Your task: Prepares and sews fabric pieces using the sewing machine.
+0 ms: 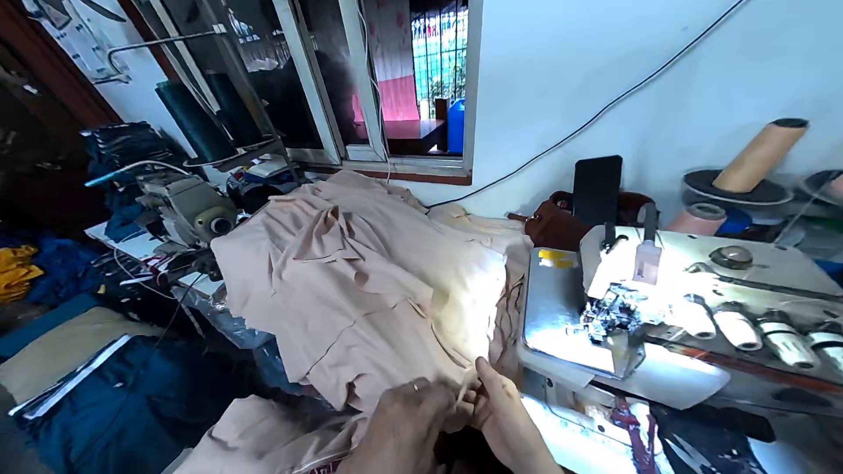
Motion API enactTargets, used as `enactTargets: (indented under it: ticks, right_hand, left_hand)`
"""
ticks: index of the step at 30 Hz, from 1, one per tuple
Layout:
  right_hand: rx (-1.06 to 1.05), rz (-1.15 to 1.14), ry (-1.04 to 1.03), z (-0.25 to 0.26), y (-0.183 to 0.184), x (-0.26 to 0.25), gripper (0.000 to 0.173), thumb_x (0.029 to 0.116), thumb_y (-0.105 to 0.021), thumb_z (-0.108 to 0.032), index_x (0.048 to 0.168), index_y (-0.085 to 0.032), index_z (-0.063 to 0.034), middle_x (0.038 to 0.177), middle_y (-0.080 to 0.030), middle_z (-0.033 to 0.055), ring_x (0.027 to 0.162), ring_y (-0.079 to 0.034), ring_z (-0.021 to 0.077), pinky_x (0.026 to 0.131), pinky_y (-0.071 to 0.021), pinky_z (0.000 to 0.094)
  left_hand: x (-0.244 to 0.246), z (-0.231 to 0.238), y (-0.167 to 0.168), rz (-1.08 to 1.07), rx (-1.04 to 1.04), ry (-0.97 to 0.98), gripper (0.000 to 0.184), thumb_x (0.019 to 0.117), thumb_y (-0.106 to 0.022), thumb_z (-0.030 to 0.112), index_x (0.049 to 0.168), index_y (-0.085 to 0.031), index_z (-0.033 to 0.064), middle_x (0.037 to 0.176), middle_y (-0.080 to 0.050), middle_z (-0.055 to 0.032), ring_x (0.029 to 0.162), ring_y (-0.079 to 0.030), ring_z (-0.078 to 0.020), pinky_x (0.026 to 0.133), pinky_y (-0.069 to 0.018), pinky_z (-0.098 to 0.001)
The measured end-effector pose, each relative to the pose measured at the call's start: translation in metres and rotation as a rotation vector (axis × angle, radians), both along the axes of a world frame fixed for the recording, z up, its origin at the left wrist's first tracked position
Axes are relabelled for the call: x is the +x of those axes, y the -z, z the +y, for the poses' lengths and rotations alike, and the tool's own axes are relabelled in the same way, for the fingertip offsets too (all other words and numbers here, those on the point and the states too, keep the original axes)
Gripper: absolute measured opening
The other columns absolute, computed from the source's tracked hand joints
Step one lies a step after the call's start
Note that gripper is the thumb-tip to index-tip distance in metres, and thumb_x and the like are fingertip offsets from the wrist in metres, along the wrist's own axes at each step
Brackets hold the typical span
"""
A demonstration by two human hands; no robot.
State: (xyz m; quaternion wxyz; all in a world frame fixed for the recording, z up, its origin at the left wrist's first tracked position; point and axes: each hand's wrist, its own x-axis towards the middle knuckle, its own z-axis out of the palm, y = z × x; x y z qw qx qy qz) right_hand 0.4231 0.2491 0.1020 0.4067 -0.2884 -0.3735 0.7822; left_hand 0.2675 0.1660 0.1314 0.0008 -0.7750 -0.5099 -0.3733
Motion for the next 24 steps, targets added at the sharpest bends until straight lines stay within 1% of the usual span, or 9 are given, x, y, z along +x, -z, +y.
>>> enactTargets:
  ticks: [2, 5, 7, 10, 13, 15, 17, 19, 24]
  right_hand:
    - [-0.047, -0.072, 0.043, 0.005, 0.001, 0.005, 0.021, 0.1056, -0.05, -0.012, 0.11, -0.063, 0.0044, 0.093, -0.073, 0.0113, 0.081, -0.073, 0.0176, 0.074, -0.063, 0.035]
    - [-0.026, -0.214, 0.177, 0.01, 0.012, 0.008, 0.015, 0.1004, -0.051, 0.004, 0.099, -0.066, 0.0046, 0.082, -0.071, 0.0093, 0.072, -0.069, 0.0139, 0.068, -0.0593, 0.0294]
    - [0.002, -0.266, 0.238, 0.012, 0.02, 0.011, 0.013, 0.1, -0.054, 0.005, 0.102, -0.067, 0.0058, 0.082, -0.071, 0.01, 0.069, -0.069, 0.014, 0.063, -0.0593, 0.0285]
    - [0.071, -0.299, 0.283, 0.012, 0.024, 0.013, 0.012, 0.0982, -0.059, 0.005, 0.104, -0.069, 0.0057, 0.084, -0.072, 0.011, 0.068, -0.069, 0.0146, 0.061, -0.0584, 0.0279]
    - [0.109, -0.306, 0.298, 0.013, 0.026, 0.013, 0.011, 0.0985, -0.058, 0.004, 0.103, -0.069, 0.0046, 0.084, -0.072, 0.011, 0.067, -0.068, 0.0149, 0.059, -0.0575, 0.0282]
    - [0.115, -0.314, 0.309, 0.014, 0.026, 0.013, 0.014, 0.1006, -0.056, 0.002, 0.104, -0.069, 0.0043, 0.084, -0.071, 0.0103, 0.065, -0.066, 0.0138, 0.057, -0.0554, 0.0269]
    - [0.112, -0.329, 0.319, 0.015, 0.026, 0.014, 0.016, 0.1029, -0.055, -0.001, 0.104, -0.07, 0.0045, 0.082, -0.071, 0.0096, 0.063, -0.065, 0.0127, 0.056, -0.0547, 0.026]
    - [0.117, -0.342, 0.323, 0.015, 0.026, 0.014, 0.017, 0.1033, -0.055, -0.002, 0.103, -0.07, 0.0046, 0.081, -0.071, 0.0093, 0.064, -0.066, 0.0126, 0.057, -0.0564, 0.0265]
    - [0.124, -0.347, 0.345, 0.013, 0.027, 0.015, 0.012, 0.1004, -0.058, 0.001, 0.098, -0.069, 0.0046, 0.079, -0.07, 0.0099, 0.062, -0.066, 0.0132, 0.056, -0.0569, 0.0264]
  left_hand:
    - [0.002, -0.015, 0.012, -0.023, -0.072, 0.055, 0.02, 0.1047, -0.054, 0.016, 0.099, -0.07, 0.0064, 0.086, -0.071, -0.0074, 0.078, -0.07, -0.0184, 0.069, -0.0585, -0.0327]
    - [-0.001, -0.021, 0.027, -0.092, -0.286, 0.094, 0.02, 0.1035, -0.057, 0.018, 0.104, -0.072, 0.005, 0.095, -0.073, -0.0094, 0.087, -0.071, -0.0216, 0.078, -0.0593, -0.0382]
    - [-0.008, -0.011, 0.031, -0.118, -0.397, 0.083, 0.024, 0.1055, -0.055, 0.02, 0.112, -0.07, 0.0031, 0.109, -0.073, -0.0113, 0.1, -0.072, -0.0233, 0.09, -0.0582, -0.0413]
    - [-0.012, 0.018, 0.036, -0.024, -0.279, 0.012, 0.023, 0.1033, -0.055, 0.016, 0.116, -0.071, 0.0044, 0.121, -0.071, -0.0112, 0.115, -0.066, -0.0274, 0.1, -0.0534, -0.0434]
    - [-0.012, 0.047, 0.044, 0.017, -0.289, 0.053, 0.03, 0.1008, -0.058, 0.015, 0.129, -0.069, 0.011, 0.139, -0.062, -0.0093, 0.13, -0.056, -0.0287, 0.109, -0.0458, -0.0468]
    - [-0.01, 0.061, 0.051, 0.03, -0.262, 0.046, 0.032, 0.0985, -0.06, 0.017, 0.129, -0.07, 0.0165, 0.138, -0.062, -0.0064, 0.128, -0.056, -0.0275, 0.105, -0.0465, -0.047]
    - [-0.006, 0.068, 0.048, 0.041, -0.26, 0.023, 0.031, 0.1014, -0.057, 0.021, 0.129, -0.071, 0.02, 0.133, -0.064, -0.0055, 0.125, -0.056, -0.0272, 0.104, -0.0466, -0.047]
    - [-0.002, 0.072, 0.043, 0.043, -0.279, 0.008, 0.029, 0.1033, -0.054, 0.022, 0.127, -0.072, 0.0198, 0.128, -0.065, -0.0079, 0.123, -0.056, -0.029, 0.104, -0.0452, -0.0484]
    - [-0.005, 0.087, 0.05, 0.038, -0.164, 0.041, 0.016, 0.0989, -0.063, 0.022, 0.104, -0.078, 0.0193, 0.111, -0.065, -0.0065, 0.116, -0.056, -0.026, 0.103, -0.0416, -0.0476]
